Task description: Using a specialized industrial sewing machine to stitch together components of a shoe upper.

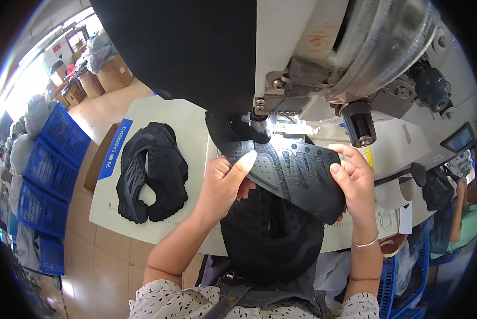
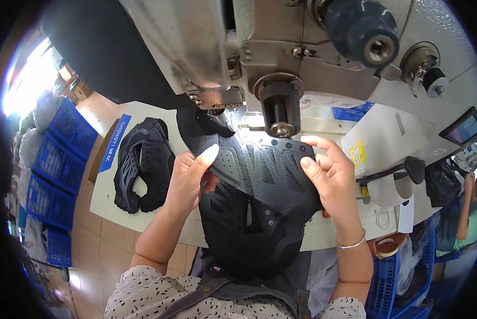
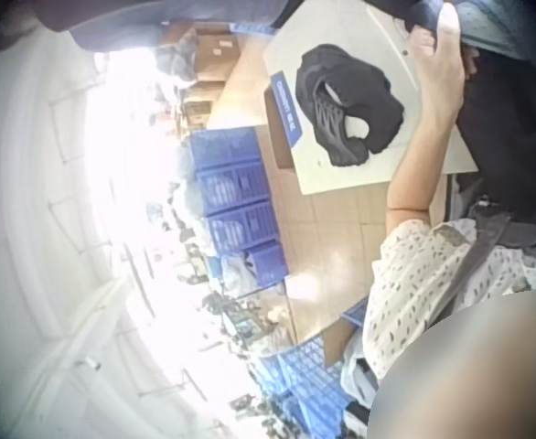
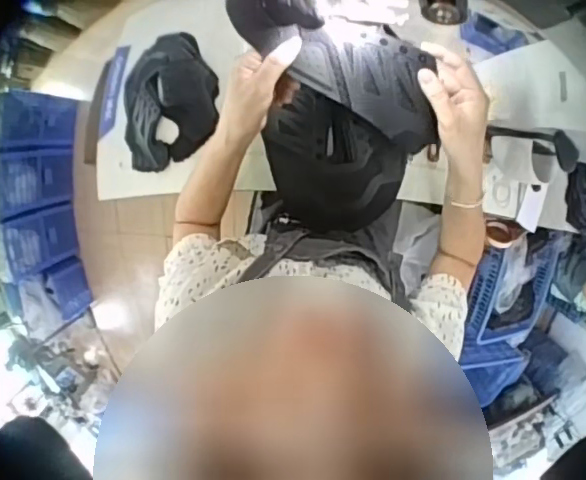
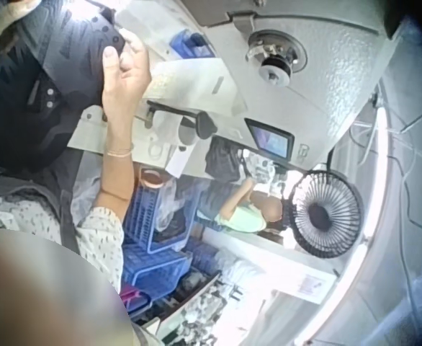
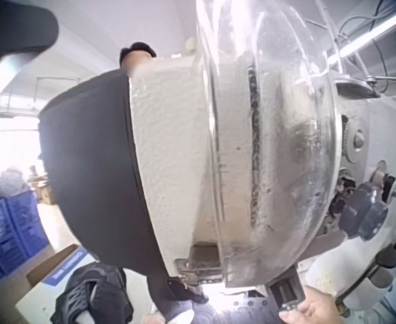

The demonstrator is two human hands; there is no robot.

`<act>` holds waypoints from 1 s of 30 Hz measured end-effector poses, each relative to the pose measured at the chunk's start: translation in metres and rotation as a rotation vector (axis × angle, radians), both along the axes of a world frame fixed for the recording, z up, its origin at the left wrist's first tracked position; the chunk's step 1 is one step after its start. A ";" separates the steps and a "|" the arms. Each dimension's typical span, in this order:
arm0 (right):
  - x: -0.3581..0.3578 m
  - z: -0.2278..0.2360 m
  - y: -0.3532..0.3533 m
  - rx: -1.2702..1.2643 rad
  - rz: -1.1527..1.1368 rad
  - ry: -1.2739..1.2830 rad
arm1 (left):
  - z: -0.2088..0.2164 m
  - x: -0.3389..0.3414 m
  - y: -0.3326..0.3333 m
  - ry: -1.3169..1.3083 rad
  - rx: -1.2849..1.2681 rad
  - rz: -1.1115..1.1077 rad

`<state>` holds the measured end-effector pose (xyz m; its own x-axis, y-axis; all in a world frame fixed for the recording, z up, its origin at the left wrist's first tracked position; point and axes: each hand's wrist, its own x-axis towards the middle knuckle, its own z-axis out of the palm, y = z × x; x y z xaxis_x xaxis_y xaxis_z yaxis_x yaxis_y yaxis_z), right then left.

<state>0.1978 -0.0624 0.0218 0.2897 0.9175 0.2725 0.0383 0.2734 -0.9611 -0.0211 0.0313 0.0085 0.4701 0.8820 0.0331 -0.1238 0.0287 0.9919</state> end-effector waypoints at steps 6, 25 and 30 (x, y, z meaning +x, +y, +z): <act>-0.020 0.000 -0.028 -0.198 0.084 0.006 | 0.000 0.011 -0.033 -0.054 -0.117 -0.022; 0.071 -0.010 0.051 0.020 0.093 -0.051 | -0.012 0.011 -0.043 0.051 -0.024 -0.055; 0.057 0.019 0.017 -0.155 0.194 0.086 | -0.010 0.005 -0.047 0.139 -0.072 -0.057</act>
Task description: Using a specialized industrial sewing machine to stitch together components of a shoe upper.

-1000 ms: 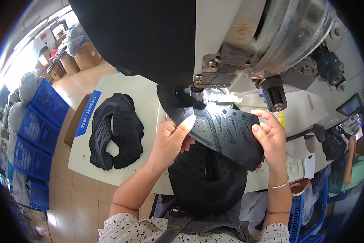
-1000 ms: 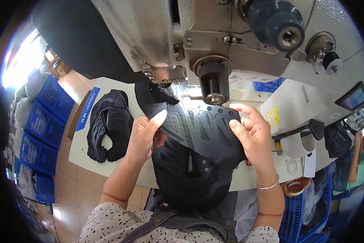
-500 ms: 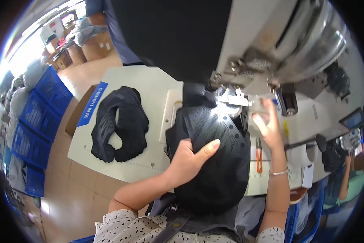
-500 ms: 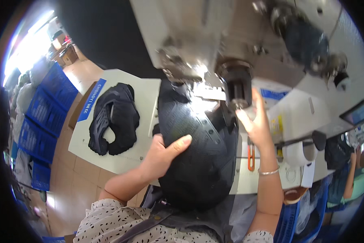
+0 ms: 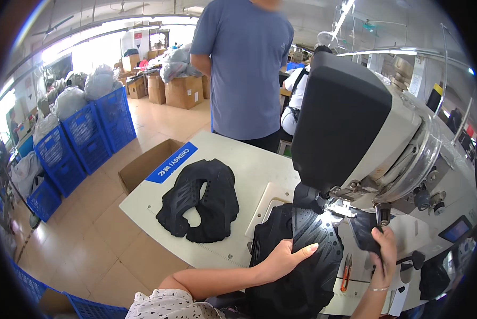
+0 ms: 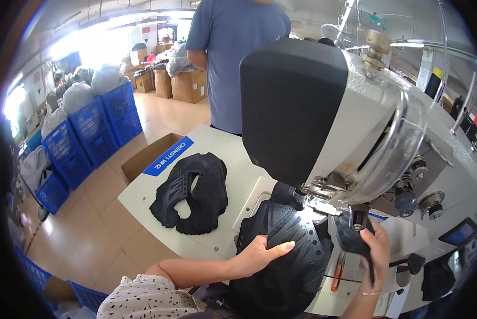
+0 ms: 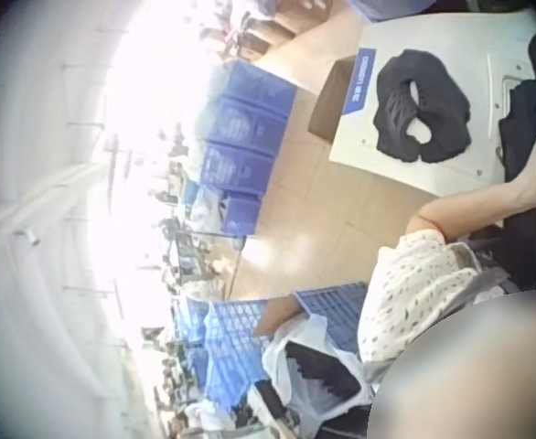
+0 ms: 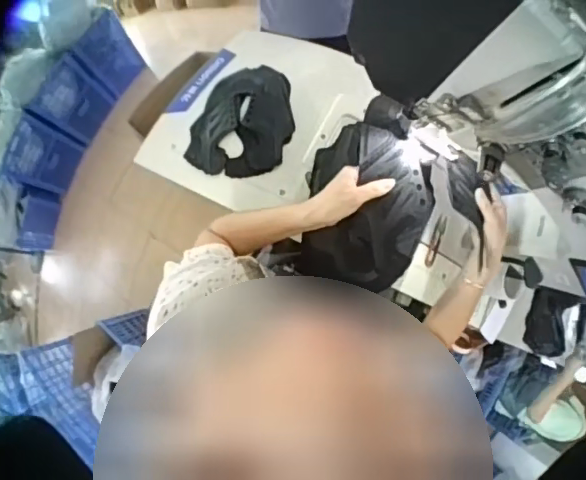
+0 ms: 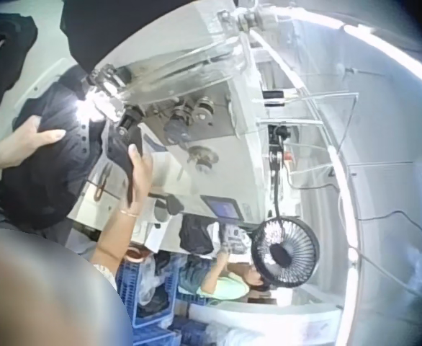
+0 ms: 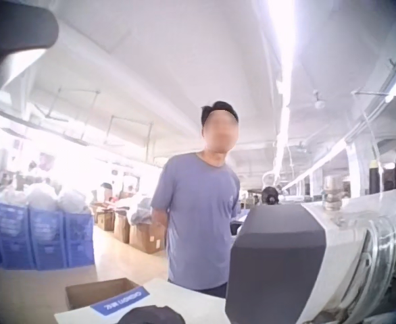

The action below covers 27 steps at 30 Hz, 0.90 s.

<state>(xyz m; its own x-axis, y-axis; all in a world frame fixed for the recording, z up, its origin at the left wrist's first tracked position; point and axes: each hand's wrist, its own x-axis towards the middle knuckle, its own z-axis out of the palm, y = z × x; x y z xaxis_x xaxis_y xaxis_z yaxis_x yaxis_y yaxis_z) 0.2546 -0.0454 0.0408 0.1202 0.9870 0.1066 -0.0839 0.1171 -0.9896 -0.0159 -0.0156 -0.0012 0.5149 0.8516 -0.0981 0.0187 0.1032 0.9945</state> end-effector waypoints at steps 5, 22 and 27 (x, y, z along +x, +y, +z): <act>-0.044 -0.019 -0.025 0.101 -0.127 0.129 | -0.001 0.003 -0.025 -0.284 -0.121 -0.010; -0.073 -0.028 -0.046 0.196 -0.209 0.206 | -0.014 -0.014 -0.032 -0.262 -0.115 0.007; -0.076 -0.025 -0.053 0.103 -0.224 0.173 | -0.018 -0.016 -0.031 -0.269 -0.151 0.039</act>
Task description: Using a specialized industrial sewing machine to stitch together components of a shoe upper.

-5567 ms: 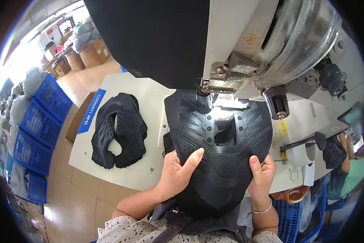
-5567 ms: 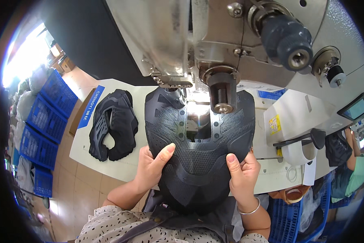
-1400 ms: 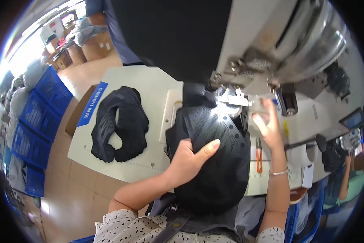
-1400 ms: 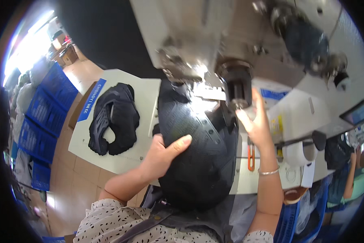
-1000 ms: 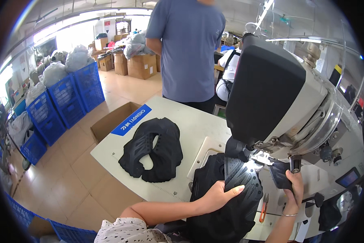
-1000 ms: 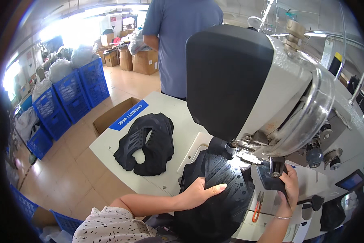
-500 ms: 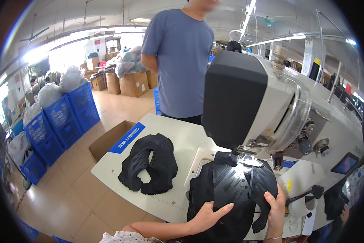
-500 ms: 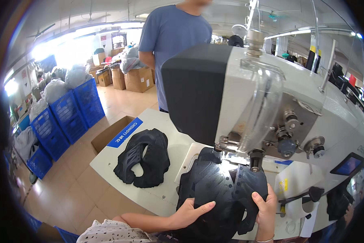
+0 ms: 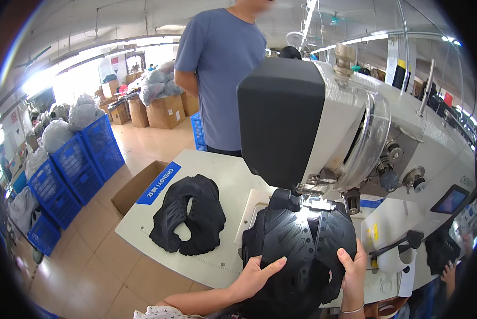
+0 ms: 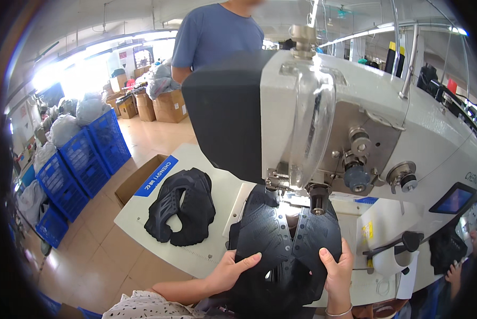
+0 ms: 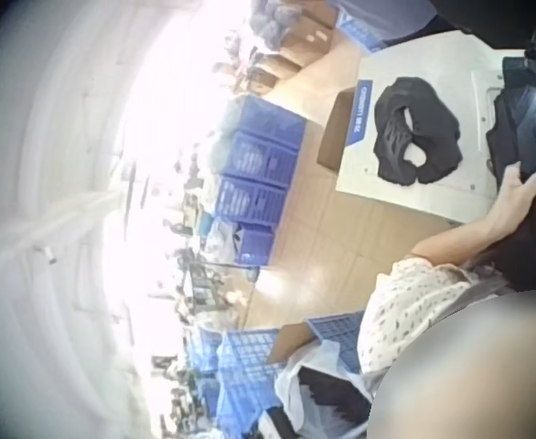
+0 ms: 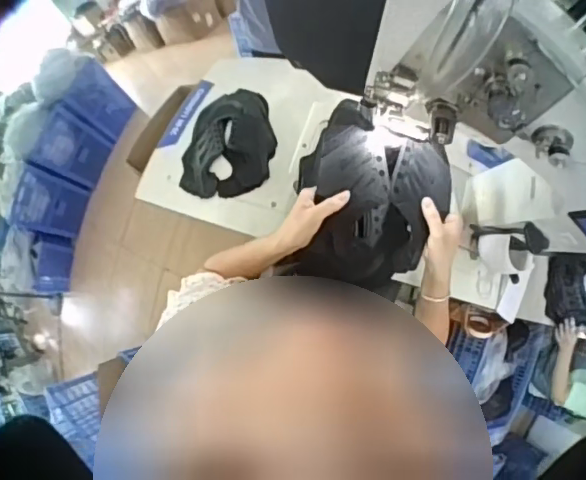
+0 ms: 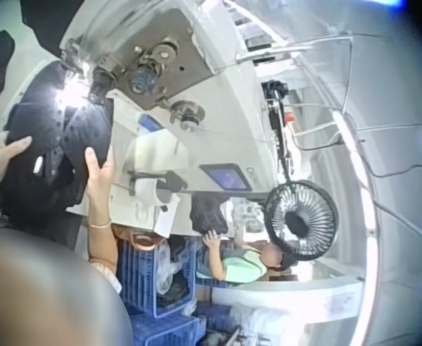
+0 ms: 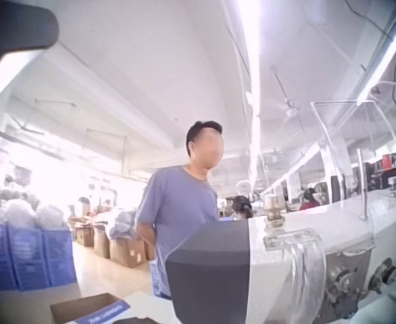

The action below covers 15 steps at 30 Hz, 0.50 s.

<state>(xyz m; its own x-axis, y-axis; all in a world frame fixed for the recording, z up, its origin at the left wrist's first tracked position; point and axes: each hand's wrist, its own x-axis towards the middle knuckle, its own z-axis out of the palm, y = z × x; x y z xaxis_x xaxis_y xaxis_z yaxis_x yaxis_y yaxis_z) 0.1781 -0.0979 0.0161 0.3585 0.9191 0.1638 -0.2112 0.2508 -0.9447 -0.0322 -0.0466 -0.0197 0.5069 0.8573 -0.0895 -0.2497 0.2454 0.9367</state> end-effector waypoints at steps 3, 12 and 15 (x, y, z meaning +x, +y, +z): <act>-0.005 -0.002 0.000 0.058 -0.078 -0.076 | -0.002 0.000 0.000 0.083 -0.035 0.071; 0.001 -0.005 -0.001 -0.031 -0.145 -0.266 | 0.009 0.002 -0.004 0.016 0.021 0.182; 0.003 -0.010 0.001 -0.023 -0.180 -0.290 | 0.008 0.001 -0.002 -0.053 -0.007 0.141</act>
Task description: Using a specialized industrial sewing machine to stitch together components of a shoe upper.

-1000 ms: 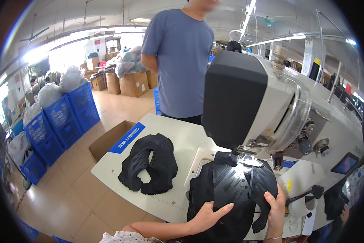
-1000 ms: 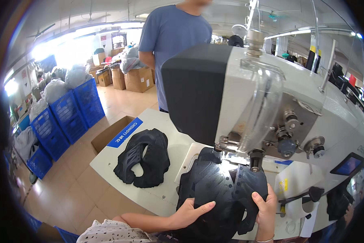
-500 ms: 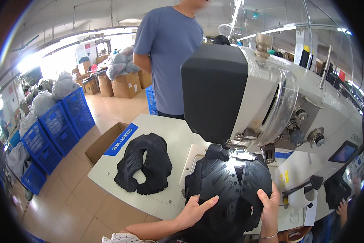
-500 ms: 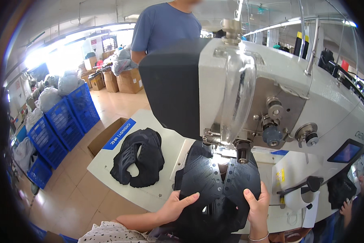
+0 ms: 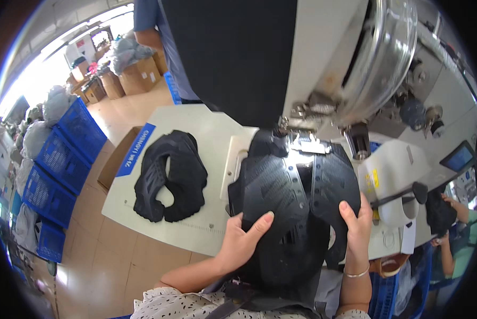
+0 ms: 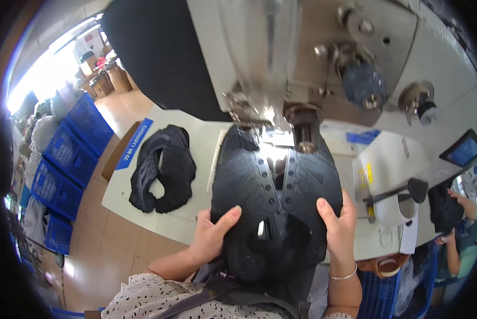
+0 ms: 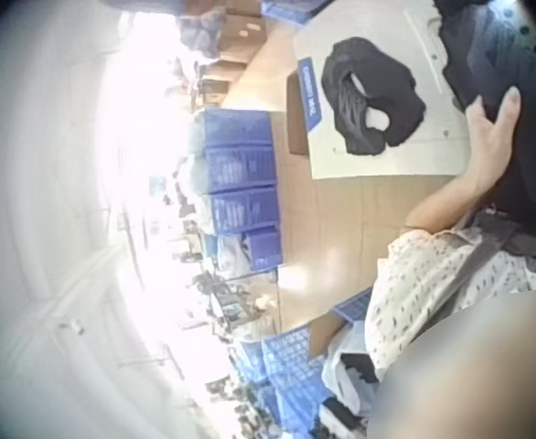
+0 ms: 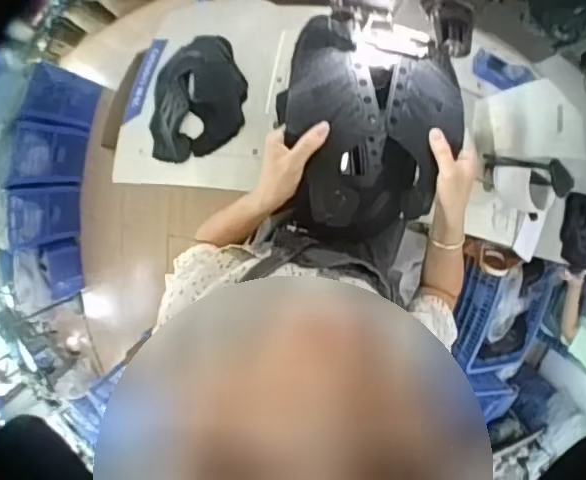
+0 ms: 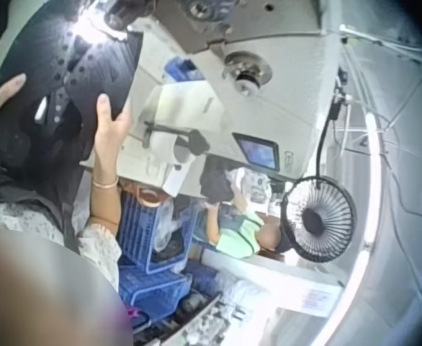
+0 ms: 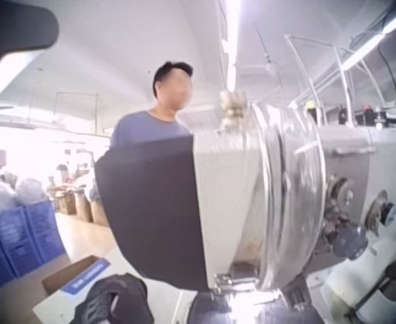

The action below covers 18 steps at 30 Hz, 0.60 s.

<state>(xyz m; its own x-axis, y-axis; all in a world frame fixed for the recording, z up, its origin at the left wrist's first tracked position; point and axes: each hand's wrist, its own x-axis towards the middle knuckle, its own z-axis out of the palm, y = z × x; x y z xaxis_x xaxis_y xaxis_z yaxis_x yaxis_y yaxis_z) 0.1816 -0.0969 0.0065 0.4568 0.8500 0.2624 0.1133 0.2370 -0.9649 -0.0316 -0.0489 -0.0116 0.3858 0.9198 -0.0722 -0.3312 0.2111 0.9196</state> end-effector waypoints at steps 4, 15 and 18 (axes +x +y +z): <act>0.003 -0.002 0.001 0.027 0.047 0.087 | -0.003 0.000 0.003 -0.041 -0.014 -0.039; 0.009 -0.006 0.003 -0.014 0.064 0.151 | -0.003 0.000 0.008 0.065 0.191 0.022; 0.009 -0.008 0.005 0.037 0.059 0.100 | 0.000 -0.003 0.010 0.125 0.220 0.019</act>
